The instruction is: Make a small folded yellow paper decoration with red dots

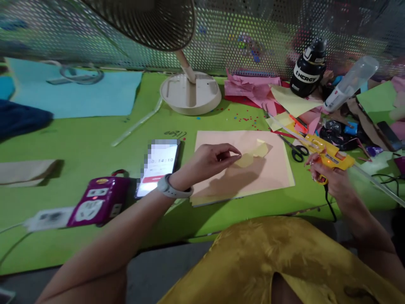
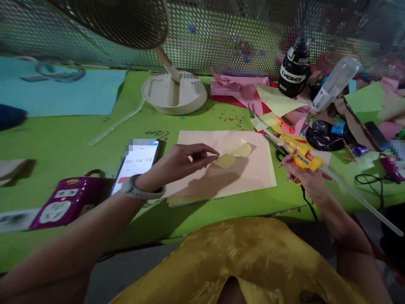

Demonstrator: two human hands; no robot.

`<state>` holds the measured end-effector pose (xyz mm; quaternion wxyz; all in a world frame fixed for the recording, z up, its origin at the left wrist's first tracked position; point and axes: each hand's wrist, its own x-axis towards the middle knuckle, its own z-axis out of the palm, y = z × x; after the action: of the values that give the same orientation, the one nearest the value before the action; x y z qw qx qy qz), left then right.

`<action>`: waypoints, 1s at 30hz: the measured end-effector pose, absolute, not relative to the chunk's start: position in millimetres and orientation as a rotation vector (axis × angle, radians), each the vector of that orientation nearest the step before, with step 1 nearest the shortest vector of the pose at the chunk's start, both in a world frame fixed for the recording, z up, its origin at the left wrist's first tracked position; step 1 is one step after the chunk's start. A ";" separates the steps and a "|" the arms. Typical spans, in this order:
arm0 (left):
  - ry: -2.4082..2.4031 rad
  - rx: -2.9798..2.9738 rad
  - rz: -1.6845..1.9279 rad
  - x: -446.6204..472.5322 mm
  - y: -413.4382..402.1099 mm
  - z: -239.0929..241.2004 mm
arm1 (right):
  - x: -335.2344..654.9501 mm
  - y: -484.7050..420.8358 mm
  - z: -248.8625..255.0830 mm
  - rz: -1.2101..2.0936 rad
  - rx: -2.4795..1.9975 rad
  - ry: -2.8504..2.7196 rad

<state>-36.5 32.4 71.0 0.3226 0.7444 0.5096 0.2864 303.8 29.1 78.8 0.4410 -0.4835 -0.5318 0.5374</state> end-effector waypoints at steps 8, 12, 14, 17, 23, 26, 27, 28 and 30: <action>1.490 2.358 0.631 31.6 83.1 68.2 | 298.8 30.4 78.5 1.363 -1.106 -1.354; 1.349 2.417 0.588 73.8 107.4 55.7 | 293.5 29.8 80.4 1.378 -1.078 -1.369; 1.338 2.375 0.715 76.6 116.5 51.2 | 297.5 29.5 85.3 1.324 -1.064 -1.349; 1.360 2.034 1.107 54.8 124.9 57.3 | 309.3 31.9 95.6 1.150 -0.965 -1.245; 1.250 1.392 1.649 -8.5 108.8 96.1 | 316.5 47.1 96.0 1.075 -1.007 -1.073; 1.180 1.096 1.602 -13.8 98.9 98.0 | 311.6 50.0 88.7 1.124 -1.029 -1.053; 1.168 1.035 1.548 -11.8 97.8 95.8 | 311.0 49.5 86.8 1.139 -1.022 -1.070; 1.157 0.998 1.486 -8.6 97.7 93.1 | 311.4 48.3 85.3 1.154 -1.007 -1.095; 1.146 0.990 1.362 -0.2 100.2 88.6 | 315.0 45.0 83.1 1.205 -0.954 -1.182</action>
<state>-0.2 100.2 88.6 0.5248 0.4136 0.4792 0.5692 315.0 45.0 83.1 0.5657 -0.4056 -0.5027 0.5126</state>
